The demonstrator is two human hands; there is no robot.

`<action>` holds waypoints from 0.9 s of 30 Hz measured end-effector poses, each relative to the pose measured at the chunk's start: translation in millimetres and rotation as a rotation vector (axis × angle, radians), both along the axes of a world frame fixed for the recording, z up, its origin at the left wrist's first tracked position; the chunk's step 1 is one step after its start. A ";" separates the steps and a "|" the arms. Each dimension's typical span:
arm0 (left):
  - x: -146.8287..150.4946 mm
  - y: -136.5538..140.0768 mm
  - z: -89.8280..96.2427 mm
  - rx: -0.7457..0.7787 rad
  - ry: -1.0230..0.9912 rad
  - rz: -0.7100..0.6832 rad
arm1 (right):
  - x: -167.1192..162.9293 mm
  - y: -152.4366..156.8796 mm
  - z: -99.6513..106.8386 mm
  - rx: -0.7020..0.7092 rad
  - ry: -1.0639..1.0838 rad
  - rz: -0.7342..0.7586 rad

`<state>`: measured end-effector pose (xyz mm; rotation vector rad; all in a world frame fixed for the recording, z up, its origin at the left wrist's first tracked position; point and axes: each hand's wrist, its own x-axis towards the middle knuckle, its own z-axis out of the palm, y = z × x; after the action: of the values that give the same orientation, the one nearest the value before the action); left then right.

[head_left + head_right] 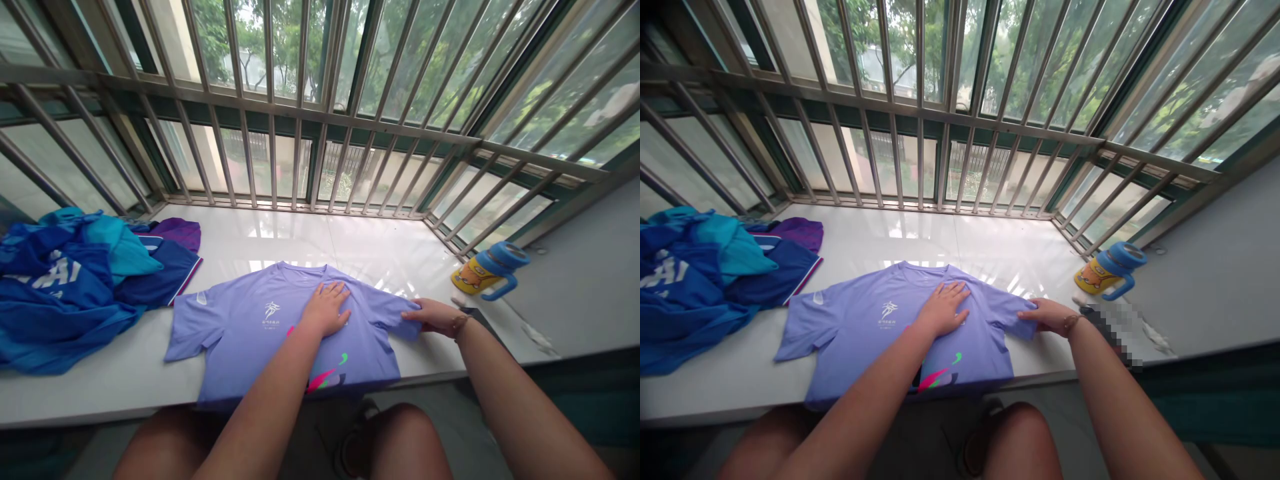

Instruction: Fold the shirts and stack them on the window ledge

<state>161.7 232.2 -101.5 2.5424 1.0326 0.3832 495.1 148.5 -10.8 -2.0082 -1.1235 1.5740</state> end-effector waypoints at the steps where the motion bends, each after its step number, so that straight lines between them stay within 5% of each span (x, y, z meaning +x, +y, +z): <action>1: 0.4 0.0 0.1 -0.002 0.000 0.000 | 2.8 -3.9 -4.7 0.008 -0.036 -0.014; 7: 0.3 -1.4 -2.1 0.008 -0.034 0.029 | -16.1 -14.8 -33.0 0.418 -0.122 -0.303; 11: -1.9 -0.8 -3.0 0.025 -0.163 0.179 | -67.8 -28.7 -26.1 0.735 -0.439 -0.257; 13: -3.3 0.9 -2.1 0.029 -0.194 0.244 | -99.7 -41.0 -18.2 0.884 -0.620 -0.030; 15: -4.6 2.9 -0.8 0.028 -0.212 0.282 | -130.5 -54.8 -12.5 0.957 -0.746 0.383; 17: -5.5 4.6 0.4 0.027 -0.242 0.319 | -155.5 -68.2 -10.6 0.928 -0.803 0.796; 19: -6.2 5.9 1.0 0.029 -0.280 0.357 | -171.1 -79.7 -9.8 0.853 -0.805 1.009; 22: -7.1 7.6 0.9 0.034 -0.329 0.402 | -176.4 -90.9 -3.4 0.814 -0.745 0.985; 27: -6.8 6.1 1.1 0.038 -0.310 0.367 | -159.5 -84.9 7.2 0.854 -0.803 0.663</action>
<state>155.0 238.3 -100.4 2.2212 1.3704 0.8724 335.6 63.7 -3.6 -1.6846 -2.4035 0.2006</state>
